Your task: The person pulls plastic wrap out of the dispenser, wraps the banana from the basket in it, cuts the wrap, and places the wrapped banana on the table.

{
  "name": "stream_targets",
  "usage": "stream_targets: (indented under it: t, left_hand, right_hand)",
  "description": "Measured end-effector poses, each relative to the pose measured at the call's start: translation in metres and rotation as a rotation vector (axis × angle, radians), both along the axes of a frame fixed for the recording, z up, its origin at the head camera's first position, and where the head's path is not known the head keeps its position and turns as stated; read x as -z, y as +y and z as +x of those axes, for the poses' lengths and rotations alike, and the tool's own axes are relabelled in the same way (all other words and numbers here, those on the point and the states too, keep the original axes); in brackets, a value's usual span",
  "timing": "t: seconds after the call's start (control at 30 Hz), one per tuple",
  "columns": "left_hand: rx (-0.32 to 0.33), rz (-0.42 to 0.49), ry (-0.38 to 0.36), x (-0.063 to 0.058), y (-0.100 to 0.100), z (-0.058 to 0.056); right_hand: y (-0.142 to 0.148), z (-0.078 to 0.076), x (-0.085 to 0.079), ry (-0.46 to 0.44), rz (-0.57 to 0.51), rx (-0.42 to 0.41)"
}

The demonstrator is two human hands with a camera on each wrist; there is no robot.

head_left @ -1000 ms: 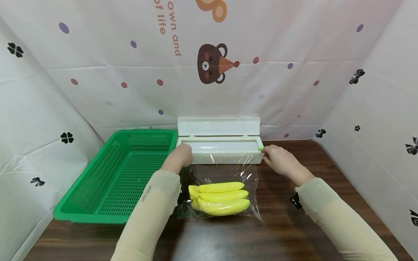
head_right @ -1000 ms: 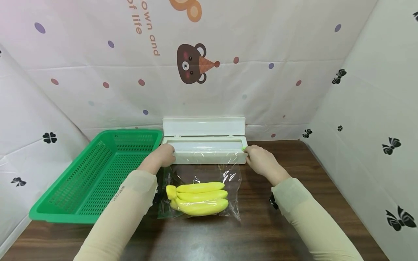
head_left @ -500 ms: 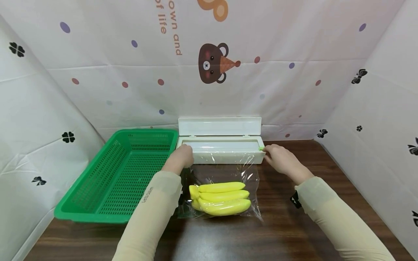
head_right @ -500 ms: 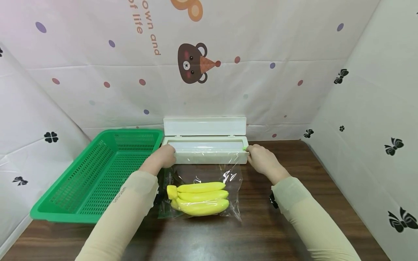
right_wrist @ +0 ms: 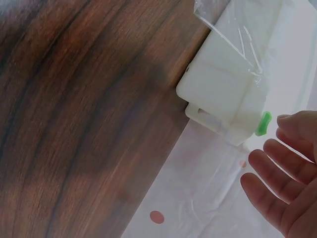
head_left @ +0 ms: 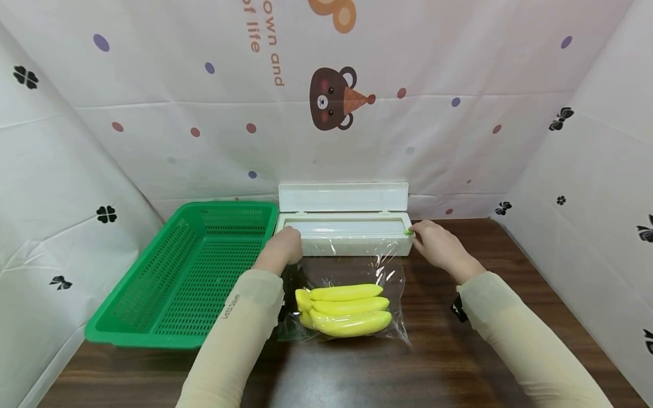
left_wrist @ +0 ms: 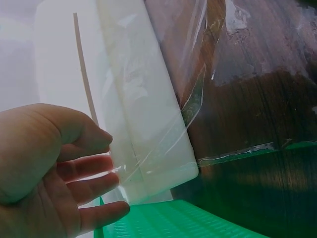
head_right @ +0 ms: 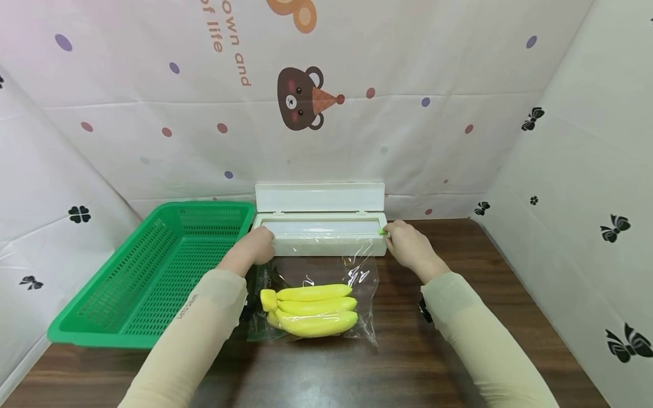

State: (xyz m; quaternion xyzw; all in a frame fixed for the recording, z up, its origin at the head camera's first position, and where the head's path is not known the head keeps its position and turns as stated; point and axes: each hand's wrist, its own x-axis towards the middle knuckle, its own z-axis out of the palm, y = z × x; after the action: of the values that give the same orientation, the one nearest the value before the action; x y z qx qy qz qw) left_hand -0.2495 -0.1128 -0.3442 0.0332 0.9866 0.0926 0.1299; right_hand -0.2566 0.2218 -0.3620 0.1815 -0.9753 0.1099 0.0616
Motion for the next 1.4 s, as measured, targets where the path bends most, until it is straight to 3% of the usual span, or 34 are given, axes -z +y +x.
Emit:
stream_targets:
  t: [0.5,0.8,1.13,1.4]
  left_hand:
    - [0.027,0.012,-0.010,0.002,0.001,-0.002]
    - [0.037,-0.038,0.016,0.002,0.003,-0.003]
    - [0.035,-0.038,0.010,0.000,0.000,0.000]
    - [0.025,-0.025,0.010,0.000,-0.003,0.002]
  right_hand:
    - [-0.001,-0.017,0.004,-0.003,-0.017,0.014]
    - [-0.002,-0.023,0.005,0.006,-0.028,0.013]
    - [0.001,-0.034,0.002,-0.127,-0.139,-0.002]
    - [-0.001,-0.034,0.000,-0.164,-0.202,-0.005]
